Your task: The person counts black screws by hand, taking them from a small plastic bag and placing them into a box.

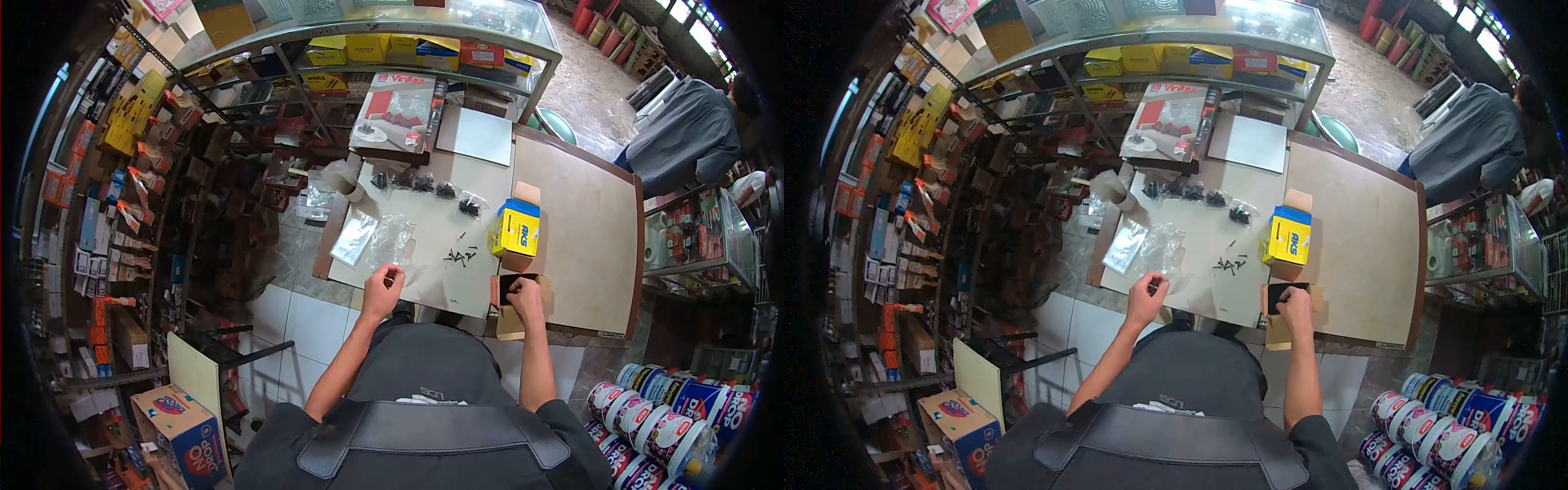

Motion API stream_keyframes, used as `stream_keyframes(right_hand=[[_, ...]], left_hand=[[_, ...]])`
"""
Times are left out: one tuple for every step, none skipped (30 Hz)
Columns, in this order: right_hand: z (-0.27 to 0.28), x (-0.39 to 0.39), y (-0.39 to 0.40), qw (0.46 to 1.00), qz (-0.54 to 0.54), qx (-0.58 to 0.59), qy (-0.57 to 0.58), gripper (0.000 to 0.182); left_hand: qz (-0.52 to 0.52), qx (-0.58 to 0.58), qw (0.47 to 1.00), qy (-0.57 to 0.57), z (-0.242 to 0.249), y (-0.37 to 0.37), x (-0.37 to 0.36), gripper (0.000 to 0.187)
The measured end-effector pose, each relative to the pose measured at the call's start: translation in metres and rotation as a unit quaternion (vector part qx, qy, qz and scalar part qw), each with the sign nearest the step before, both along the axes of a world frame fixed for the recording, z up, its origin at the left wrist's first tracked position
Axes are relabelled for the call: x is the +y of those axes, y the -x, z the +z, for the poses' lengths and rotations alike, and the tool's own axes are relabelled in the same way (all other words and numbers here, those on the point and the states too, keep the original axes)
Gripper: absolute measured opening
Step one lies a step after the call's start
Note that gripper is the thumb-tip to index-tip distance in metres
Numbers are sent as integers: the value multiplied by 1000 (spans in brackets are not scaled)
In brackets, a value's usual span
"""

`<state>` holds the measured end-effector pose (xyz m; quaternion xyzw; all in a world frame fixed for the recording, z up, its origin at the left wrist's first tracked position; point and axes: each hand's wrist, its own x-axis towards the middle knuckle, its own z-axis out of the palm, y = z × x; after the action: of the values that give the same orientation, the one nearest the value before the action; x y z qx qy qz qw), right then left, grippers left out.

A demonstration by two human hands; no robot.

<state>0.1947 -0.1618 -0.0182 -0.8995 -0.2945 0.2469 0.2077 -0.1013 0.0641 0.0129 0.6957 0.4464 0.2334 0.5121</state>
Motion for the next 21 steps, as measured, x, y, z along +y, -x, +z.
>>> stream_keyframes(right_hand=[[2,0,1,1000,0,-1,0,24],[4,1,2,1000,-11,-3,1,23],[5,0,3,1000,-23,-5,2,22],[0,0,1,1000,-23,-6,2,22],[-5,0,-1,1000,-20,-4,4,21],[-6,1,-1,1000,-18,-2,6,20],[-6,1,-2,1000,-17,-3,6,20],[-6,0,-4,1000,-11,-2,2,19],[-4,1,-4,1000,-4,-1,-1,18],[-3,2,-4,1000,-4,-2,-1,18],[-2,2,-4,1000,-5,-4,-2,18],[-3,2,-3,1000,-6,-6,-4,18],[-3,2,-2,1000,-5,-6,-4,18],[-3,1,-1,1000,0,-17,-17,18],[-3,1,0,999,5,-29,-30,18],[-3,0,0,999,5,-29,-30,18],[-3,0,1,999,-8,-15,-43,17],[-3,-1,1,998,-22,-1,-56,17],[-3,-2,1,998,-22,-1,-56,17],[-4,-3,2,997,-26,-8,-69,17],[-1,-3,4,996,-31,-15,-82,18]], left_hand=[[0,-1,1000,2,0,0,0,17],[0,-1,1000,2,0,0,0,17],[0,-1,1000,0,0,1,0,17],[0,0,1000,-3,-1,1,-1,16],[0,0,1000,-3,-1,1,-1,16],[0,1,1000,-6,-1,1,-1,16],[0,3,1000,-10,-2,2,-1,16],[0,3,1000,-10,-2,2,-1,16],[1,1,1000,-8,-3,3,0,16],[1,0,1000,-6,-3,3,-1,16],[2,0,1000,-5,-3,4,-1,16],[0,1,1000,-5,-3,5,0,16],[-2,2,1000,-5,-3,5,-1,16],[-2,2,1000,-4,-2,5,-1,16],[2,-1,1000,-8,-2,6,-2,16],[5,-3,1000,-12,-3,6,-2,16],[5,-3,1000,-12,-3,6,-2,16],[4,-2,1000,-8,-3,7,-2,16],[4,-1,1000,-4,-3,7,-2,16],[3,-1,1000,-4,-3,7,-2,16],[5,-1,1000,-5,-3,6,-2,16]])
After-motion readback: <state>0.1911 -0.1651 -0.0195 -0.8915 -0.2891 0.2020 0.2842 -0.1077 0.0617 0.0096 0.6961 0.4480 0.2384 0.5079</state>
